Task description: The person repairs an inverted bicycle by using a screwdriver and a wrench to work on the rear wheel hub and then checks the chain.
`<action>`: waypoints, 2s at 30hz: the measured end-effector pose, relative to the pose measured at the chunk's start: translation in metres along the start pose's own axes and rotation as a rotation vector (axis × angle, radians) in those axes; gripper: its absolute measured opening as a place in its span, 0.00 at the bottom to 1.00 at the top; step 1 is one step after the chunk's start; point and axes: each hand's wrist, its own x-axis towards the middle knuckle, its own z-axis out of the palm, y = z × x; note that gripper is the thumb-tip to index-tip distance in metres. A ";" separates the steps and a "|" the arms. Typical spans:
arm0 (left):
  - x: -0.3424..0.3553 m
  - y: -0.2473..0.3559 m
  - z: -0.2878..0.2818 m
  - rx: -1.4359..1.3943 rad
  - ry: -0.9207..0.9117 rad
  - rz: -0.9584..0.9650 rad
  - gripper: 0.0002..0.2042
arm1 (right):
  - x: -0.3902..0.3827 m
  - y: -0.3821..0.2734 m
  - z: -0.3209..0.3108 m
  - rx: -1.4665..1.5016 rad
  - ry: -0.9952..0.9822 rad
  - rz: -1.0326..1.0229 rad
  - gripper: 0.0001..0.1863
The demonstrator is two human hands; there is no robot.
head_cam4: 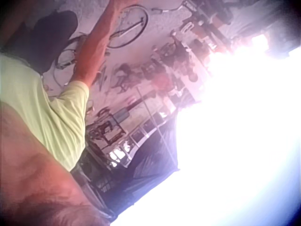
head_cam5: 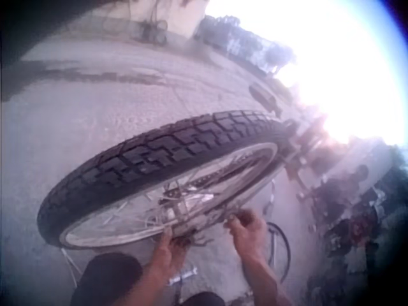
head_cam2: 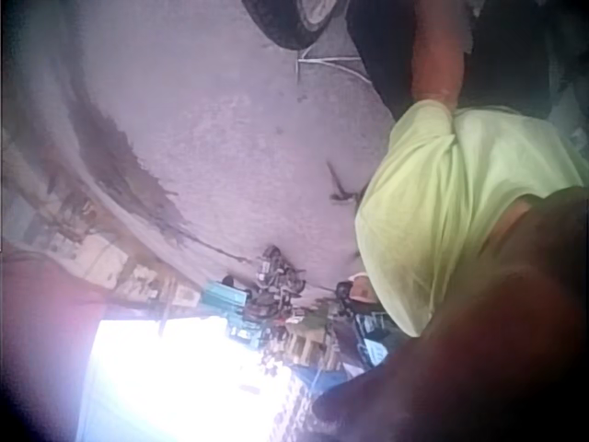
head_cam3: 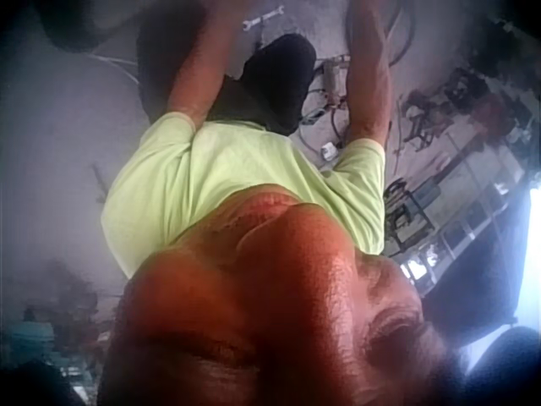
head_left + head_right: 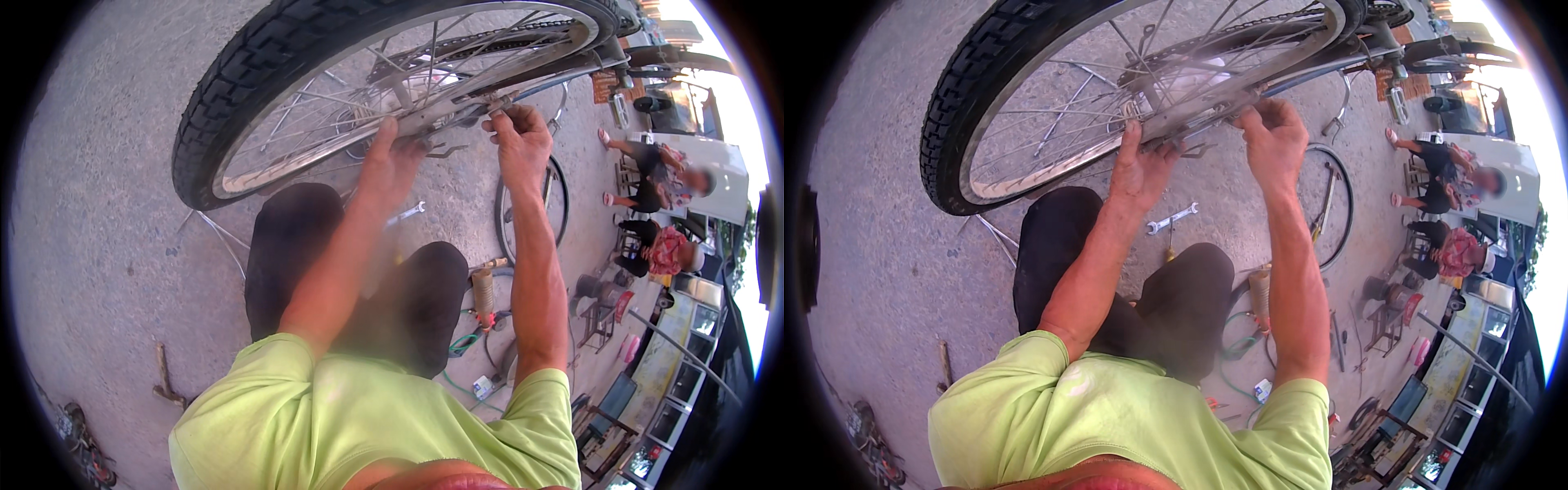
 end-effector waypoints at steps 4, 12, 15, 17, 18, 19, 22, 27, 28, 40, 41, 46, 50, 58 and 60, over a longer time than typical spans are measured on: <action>0.002 0.002 -0.004 0.024 -0.035 -0.010 0.36 | 0.009 0.004 0.000 0.196 0.001 0.120 0.06; 0.004 0.005 -0.009 0.050 -0.041 -0.028 0.36 | 0.004 0.015 0.009 0.223 0.078 -0.065 0.07; 0.002 0.005 -0.006 0.045 -0.063 -0.033 0.36 | 0.000 0.018 0.006 0.078 0.078 -0.140 0.07; 0.001 0.009 -0.001 0.058 -0.102 -0.020 0.37 | -0.002 0.020 0.006 0.023 0.090 -0.140 0.07; 0.001 0.007 -0.001 0.063 -0.105 -0.004 0.34 | -0.001 0.020 0.006 0.053 0.079 -0.117 0.07; 0.001 0.005 -0.002 0.068 -0.108 0.010 0.32 | -0.001 0.017 0.006 0.082 0.068 -0.093 0.07; 0.003 0.003 -0.006 0.069 -0.106 0.023 0.30 | 0.002 0.010 0.005 0.242 0.042 0.031 0.06; 0.006 0.001 -0.013 0.045 -0.121 0.010 0.32 | 0.005 0.012 0.002 0.527 -0.033 0.249 0.06; 0.008 0.002 -0.016 0.040 -0.124 0.001 0.35 | 0.005 0.012 0.001 0.611 -0.073 0.295 0.06; 0.008 0.001 -0.020 0.020 -0.168 -0.007 0.28 | 0.003 0.031 -0.004 0.238 0.046 -0.114 0.09; 0.008 0.001 -0.019 0.018 -0.172 -0.009 0.28 | 0.003 0.033 -0.008 0.126 0.073 -0.190 0.10; 0.013 -0.005 -0.033 -0.016 -0.118 -0.059 0.35 | -0.011 0.003 -0.005 0.117 0.018 -0.126 0.16; 0.014 -0.005 -0.035 -0.023 -0.109 -0.082 0.39 | -0.005 0.000 -0.012 0.338 -0.059 0.000 0.17; 0.016 -0.004 -0.035 -0.014 -0.162 -0.076 0.42 | -0.005 0.001 -0.021 0.134 -0.055 -0.235 0.11; 0.016 -0.003 -0.035 -0.007 -0.152 -0.077 0.42 | -0.007 0.001 -0.025 0.096 -0.068 -0.286 0.10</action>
